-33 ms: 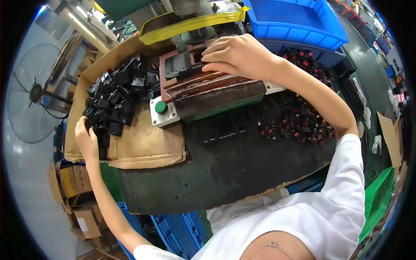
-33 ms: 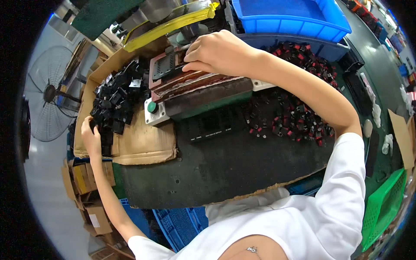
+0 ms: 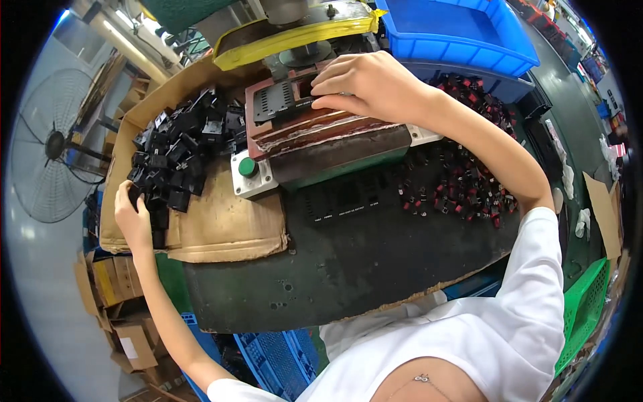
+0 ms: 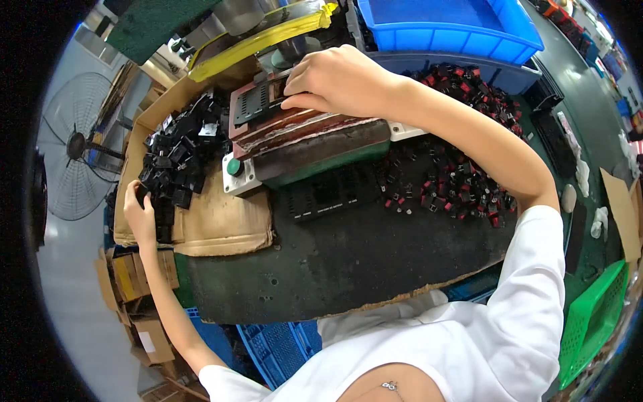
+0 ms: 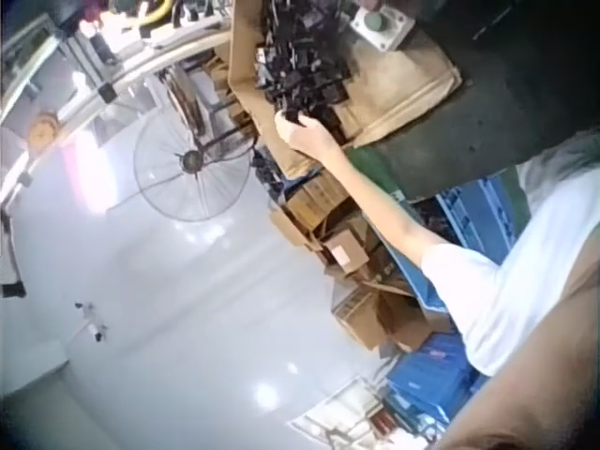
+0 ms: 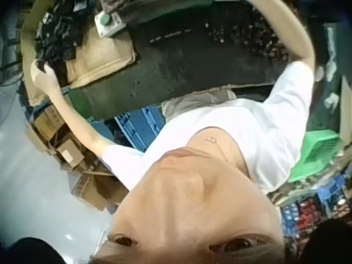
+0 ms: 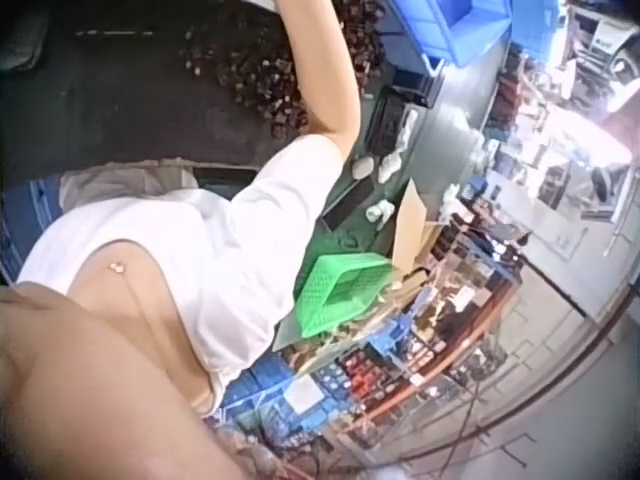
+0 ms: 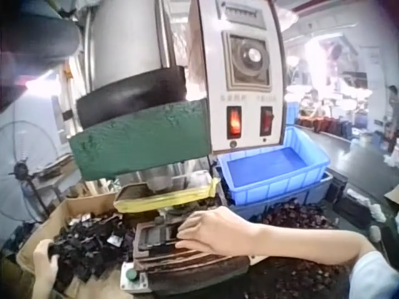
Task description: Assembling electronic components and switches into a plastic housing using a press machine.
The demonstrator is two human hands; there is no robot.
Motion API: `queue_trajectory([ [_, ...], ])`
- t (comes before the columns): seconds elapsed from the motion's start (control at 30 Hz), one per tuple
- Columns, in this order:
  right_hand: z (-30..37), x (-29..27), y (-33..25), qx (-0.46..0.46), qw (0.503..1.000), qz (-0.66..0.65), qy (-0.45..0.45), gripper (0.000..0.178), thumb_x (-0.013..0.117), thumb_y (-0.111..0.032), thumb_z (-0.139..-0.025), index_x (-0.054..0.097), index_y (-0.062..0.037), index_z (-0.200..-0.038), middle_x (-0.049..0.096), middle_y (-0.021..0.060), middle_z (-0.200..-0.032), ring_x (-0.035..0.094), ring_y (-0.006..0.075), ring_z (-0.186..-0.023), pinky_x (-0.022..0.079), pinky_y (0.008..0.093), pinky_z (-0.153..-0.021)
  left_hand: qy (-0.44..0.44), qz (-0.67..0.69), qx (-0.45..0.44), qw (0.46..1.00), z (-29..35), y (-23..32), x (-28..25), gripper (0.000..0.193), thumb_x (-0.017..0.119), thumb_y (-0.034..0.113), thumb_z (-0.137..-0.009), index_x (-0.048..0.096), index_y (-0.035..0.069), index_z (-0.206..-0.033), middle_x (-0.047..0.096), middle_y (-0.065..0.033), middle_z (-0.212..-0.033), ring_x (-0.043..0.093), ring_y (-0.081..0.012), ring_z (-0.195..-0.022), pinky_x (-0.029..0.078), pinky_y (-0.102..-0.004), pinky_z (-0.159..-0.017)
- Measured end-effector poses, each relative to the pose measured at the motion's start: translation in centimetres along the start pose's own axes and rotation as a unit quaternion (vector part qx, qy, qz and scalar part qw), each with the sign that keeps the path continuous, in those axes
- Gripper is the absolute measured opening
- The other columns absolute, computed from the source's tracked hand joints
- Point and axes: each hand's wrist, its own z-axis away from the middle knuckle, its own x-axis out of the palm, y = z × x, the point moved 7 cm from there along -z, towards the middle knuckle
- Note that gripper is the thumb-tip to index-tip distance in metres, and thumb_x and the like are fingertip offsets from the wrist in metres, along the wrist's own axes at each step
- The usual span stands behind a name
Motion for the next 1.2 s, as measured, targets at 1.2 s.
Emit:
queue_trajectory([
  [1.2, 18.5, -4.9, 1.9, 0.315, 0.946, -0.019, -0.079, 0.012, 0.069, -0.006, -0.067, 0.065, -0.0002, -0.077, 0.059, 0.0081, -0.085, 0.055, 0.0265, -0.085, 0.046, 0.0367, -0.074, -0.300, 0.701, -0.061, 0.644, -3.7, 25.8, 2.6, 0.053, 0.059, -0.005, -0.079, 0.041, -0.006, -0.129, 0.051, -0.0158, -0.120, 0.057, -0.0169, -0.101, 0.048, -0.0279, -0.088],
])
